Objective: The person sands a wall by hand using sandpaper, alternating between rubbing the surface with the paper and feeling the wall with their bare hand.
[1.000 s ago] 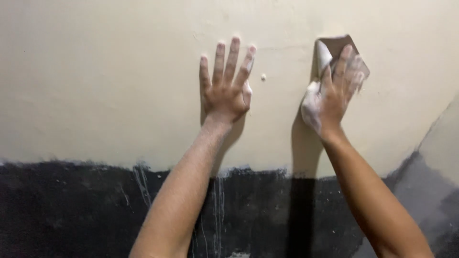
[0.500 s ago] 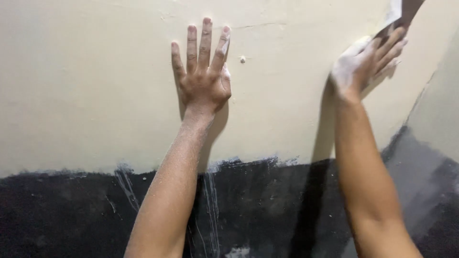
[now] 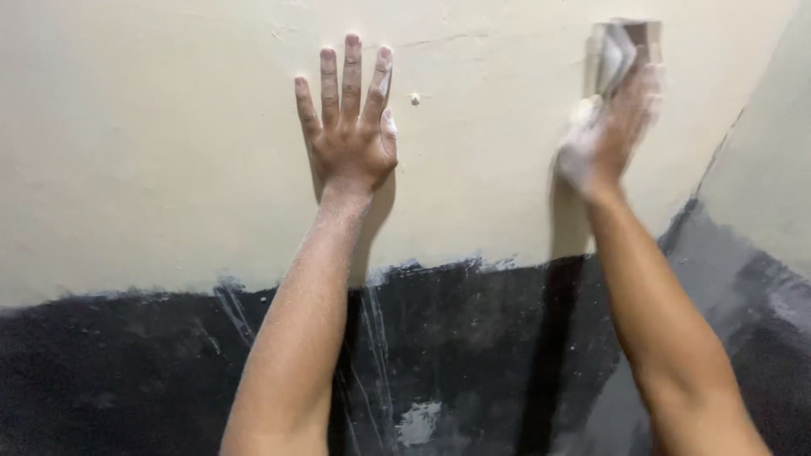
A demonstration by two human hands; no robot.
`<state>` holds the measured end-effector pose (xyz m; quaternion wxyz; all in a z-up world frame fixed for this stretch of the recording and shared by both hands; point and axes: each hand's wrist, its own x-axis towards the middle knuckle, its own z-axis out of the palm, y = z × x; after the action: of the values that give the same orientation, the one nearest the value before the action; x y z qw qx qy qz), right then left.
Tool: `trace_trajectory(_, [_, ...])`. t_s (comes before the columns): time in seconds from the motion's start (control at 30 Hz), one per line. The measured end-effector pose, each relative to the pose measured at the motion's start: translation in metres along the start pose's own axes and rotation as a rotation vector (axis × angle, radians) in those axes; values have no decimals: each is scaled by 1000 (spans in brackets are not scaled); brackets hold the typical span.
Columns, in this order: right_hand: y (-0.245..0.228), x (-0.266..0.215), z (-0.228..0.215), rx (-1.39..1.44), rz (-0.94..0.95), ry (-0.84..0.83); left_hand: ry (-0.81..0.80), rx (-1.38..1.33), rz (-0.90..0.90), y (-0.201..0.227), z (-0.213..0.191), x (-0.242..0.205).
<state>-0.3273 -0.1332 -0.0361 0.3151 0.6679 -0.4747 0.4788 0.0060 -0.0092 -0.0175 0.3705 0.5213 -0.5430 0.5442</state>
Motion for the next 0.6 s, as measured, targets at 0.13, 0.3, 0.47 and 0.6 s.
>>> trace_trajectory(0.13, [-7, 24, -1, 123, 624, 95, -1, -26, -18, 0, 5, -3])
trace_trajectory(0.3, [-71, 13, 10, 72, 251, 123, 37, -16, -18, 0, 6, -3])
trace_trajectory(0.47, [-6, 17, -23, 109, 157, 8, 14, -17, 1, -3, 6, 0])
trace_trajectory(0.6, [90, 24, -9, 143, 517, 91, -9, -27, -24, 1, 7, -5])
